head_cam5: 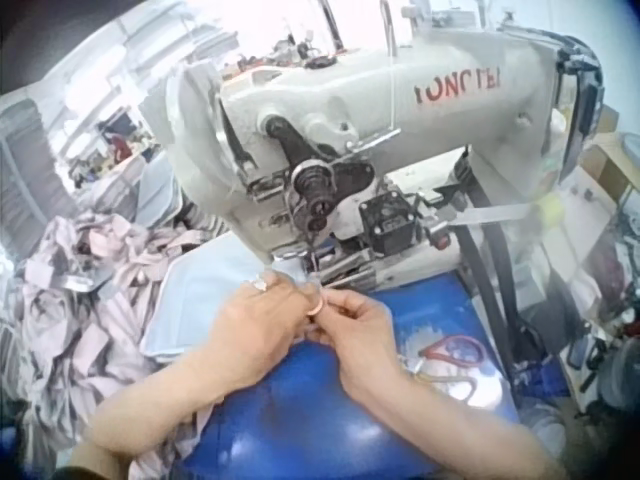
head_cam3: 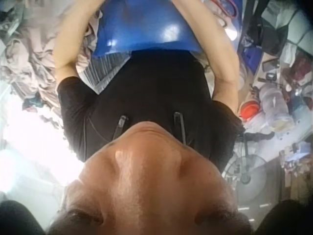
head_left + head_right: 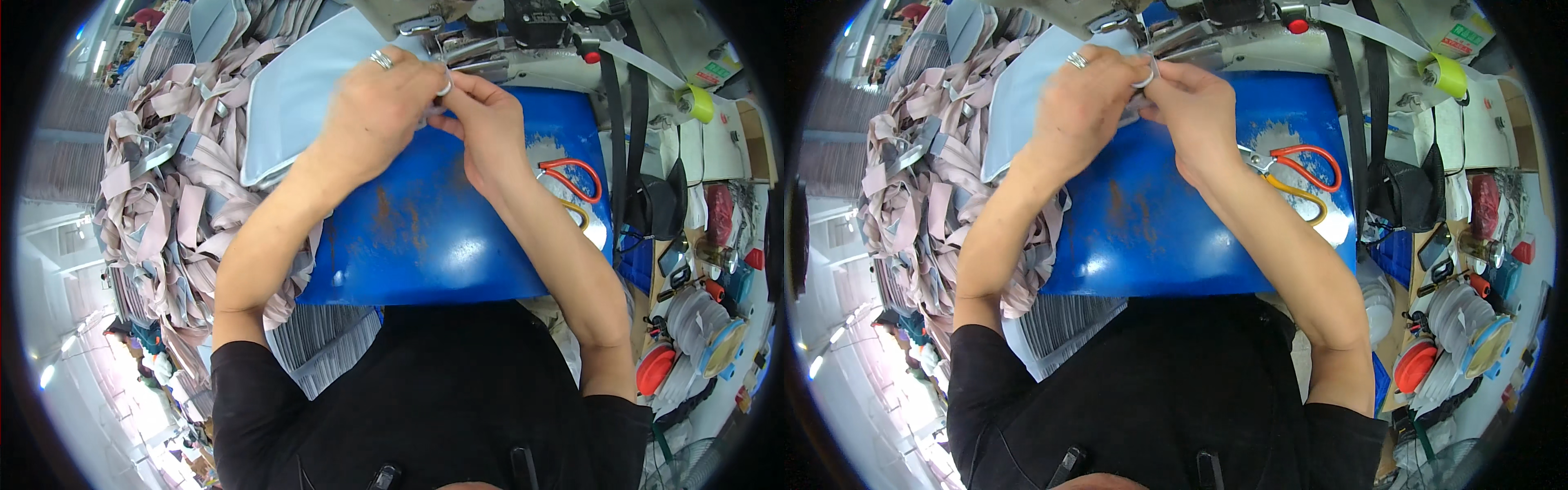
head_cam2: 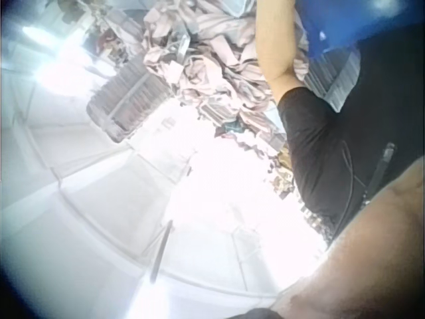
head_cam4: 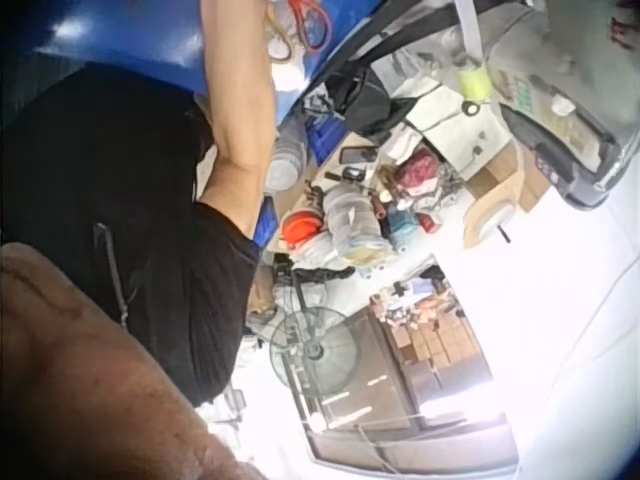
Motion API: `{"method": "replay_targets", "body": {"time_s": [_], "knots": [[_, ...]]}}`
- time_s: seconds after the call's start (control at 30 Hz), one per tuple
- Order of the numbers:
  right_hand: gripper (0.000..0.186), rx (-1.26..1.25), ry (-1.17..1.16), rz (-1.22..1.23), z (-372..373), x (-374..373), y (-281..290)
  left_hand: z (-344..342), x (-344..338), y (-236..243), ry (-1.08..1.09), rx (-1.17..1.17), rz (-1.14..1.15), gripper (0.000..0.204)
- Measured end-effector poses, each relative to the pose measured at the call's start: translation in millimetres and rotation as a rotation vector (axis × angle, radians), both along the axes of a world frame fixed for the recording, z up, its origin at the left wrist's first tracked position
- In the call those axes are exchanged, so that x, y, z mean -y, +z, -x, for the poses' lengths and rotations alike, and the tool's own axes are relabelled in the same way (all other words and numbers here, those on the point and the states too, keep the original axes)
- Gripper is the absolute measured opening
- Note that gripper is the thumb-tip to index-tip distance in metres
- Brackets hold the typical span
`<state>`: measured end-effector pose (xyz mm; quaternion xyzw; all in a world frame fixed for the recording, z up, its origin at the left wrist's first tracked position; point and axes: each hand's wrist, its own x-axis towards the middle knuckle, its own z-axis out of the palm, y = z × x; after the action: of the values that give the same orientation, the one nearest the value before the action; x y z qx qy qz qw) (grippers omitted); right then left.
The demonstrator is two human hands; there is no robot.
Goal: The person sews the edges of light blue fabric pouches using an industrial sewing machine. They repeatedly pick up pouches, align them under the presser foot, sew along the edges, and trim excess thread with scissors. The finished pouches are stacked on the table.
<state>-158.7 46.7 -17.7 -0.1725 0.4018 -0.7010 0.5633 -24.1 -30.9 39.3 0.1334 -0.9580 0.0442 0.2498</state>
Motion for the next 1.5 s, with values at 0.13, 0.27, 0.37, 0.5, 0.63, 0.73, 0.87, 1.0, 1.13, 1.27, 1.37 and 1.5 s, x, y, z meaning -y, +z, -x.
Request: {"method": "replay_targets", "body": {"time_s": [0.13, 0.27, 0.37, 0.5, 0.63, 0.73, 0.87, 1.0, 1.13, 1.27, 1.37, 1.5], "knots": [[0.023, -0.054, -0.036, -0.017, 1, 1, -1, -20, -4, 15, 0.197, 0.064, 0.038, 0.056], [0.030, -0.129, -0.057, -0.012, -5, 4, -6, -52, -2, 16, 0.362, 0.356, -0.105, 0.075], [0.034, -0.259, -0.097, -0.033, -15, 5, -8, -44, -13, 23, 0.244, 0.363, 0.004, 0.069], [0.034, -0.433, 0.040, -0.093, 0, -7, -5, -46, -6, 43, 0.121, 0.399, -0.011, 0.061], [0.034, -0.355, 0.169, -0.191, 16, -18, 7, -34, -3, 60, -0.013, 0.459, -0.045, 0.046], [0.032, -0.214, 0.127, -0.121, 15, -19, 7, -26, 1, 70, -0.073, 0.481, -0.031, 0.039], [0.026, -0.110, 0.017, -0.083, 3, -4, 1, -12, -1, 81, -0.009, 0.578, 0.013, 0.031], [0.033, -0.114, 0.017, -0.146, 4, 2, 6, 0, 2, 87, 0.014, 0.660, 0.142, 0.028], [0.032, -0.139, 0.057, -0.211, 7, -1, 16, 4, -5, 84, 0.033, 0.671, 0.218, 0.028], [0.027, -0.099, 0.030, -0.188, 6, 1, 14, 9, -7, 80, 0.021, 0.691, 0.241, 0.031], [0.023, -0.055, -0.012, -0.186, 2, 6, 12, 14, -18, 74, 0.083, 0.669, 0.227, 0.033], [0.026, -0.053, -0.032, -0.170, 1, 5, 8, 20, -28, 64, 0.168, 0.645, 0.197, 0.041]]}}
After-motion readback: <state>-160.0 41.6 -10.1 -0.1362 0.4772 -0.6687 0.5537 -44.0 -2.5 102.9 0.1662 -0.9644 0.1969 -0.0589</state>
